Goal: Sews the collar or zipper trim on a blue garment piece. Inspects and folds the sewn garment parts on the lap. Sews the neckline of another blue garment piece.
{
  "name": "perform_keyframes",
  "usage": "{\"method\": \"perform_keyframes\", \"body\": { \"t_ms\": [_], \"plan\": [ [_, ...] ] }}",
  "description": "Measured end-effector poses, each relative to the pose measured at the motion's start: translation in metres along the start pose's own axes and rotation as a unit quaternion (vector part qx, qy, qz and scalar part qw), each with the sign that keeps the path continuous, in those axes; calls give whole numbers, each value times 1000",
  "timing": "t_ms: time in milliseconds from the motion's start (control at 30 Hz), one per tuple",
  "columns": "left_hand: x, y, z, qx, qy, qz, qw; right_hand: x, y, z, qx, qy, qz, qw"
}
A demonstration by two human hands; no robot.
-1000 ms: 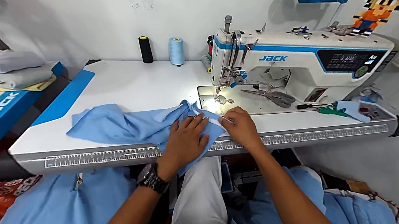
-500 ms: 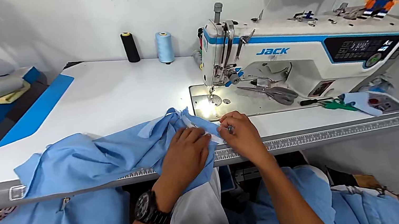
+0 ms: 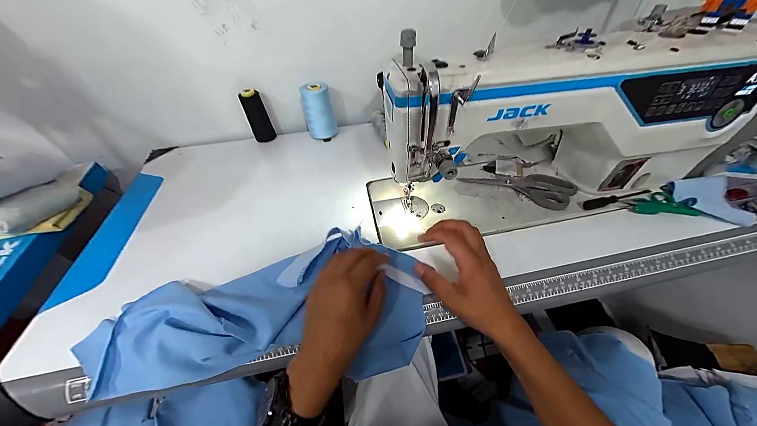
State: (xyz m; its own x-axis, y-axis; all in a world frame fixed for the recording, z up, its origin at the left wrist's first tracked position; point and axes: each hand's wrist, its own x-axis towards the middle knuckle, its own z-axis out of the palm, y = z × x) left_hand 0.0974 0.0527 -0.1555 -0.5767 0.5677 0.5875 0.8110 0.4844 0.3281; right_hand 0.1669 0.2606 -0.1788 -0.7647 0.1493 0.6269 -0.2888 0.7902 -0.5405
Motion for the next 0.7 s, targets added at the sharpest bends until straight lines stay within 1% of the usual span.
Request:
{"method": "perform_keyframes", "body": {
  "t_ms": [67, 100, 200, 233, 267, 333, 400, 467, 533, 600, 633, 667, 700],
  "plan": [
    [17, -15, -25, 39, 23, -39, 998, 1, 2, 5, -24, -14, -66, 997],
    [23, -27, -32, 52, 7, -64, 997, 1, 1, 6, -48, -36, -80, 995],
    [19, -63, -28, 42, -74, -119, 989, -1, -9, 2, -61, -91, -60, 992],
    [10, -65, -29, 40, -79, -119, 989, -3, -13, -2, -53, -98, -52, 992],
    [-1, -58, -34, 32, -73, -119, 990, -5, -17, -9, -41, -104, -51, 992],
    [-37, -29, -50, -13, -41, -129, 991, -22, -26, -29, 2, -127, -57, 990],
    [-83, 6, -65, -71, -10, -165, 984, -47, -36, -53, 31, -161, -78, 983],
    [-134, 30, -58, -110, -20, -200, 973, -81, -41, -67, 41, -199, -82, 976],
    [-190, 33, -29, -107, -79, -212, 968, -126, -31, -61, 44, -252, -49, 965],
    [-239, 24, 4, -102, -170, -221, 955, -177, -15, -39, 34, -322, 23, 946],
    [-254, 21, 15, -99, -213, -225, 946, -201, -6, -24, 16, -338, 54, 939],
    [-261, 20, 22, -88, -242, -221, 941, -224, 2, -8, -5, -327, 68, 943],
    [-261, 20, 26, -68, -253, -208, 942, -244, 8, 6, -25, -290, 65, 954]
  ]
}}
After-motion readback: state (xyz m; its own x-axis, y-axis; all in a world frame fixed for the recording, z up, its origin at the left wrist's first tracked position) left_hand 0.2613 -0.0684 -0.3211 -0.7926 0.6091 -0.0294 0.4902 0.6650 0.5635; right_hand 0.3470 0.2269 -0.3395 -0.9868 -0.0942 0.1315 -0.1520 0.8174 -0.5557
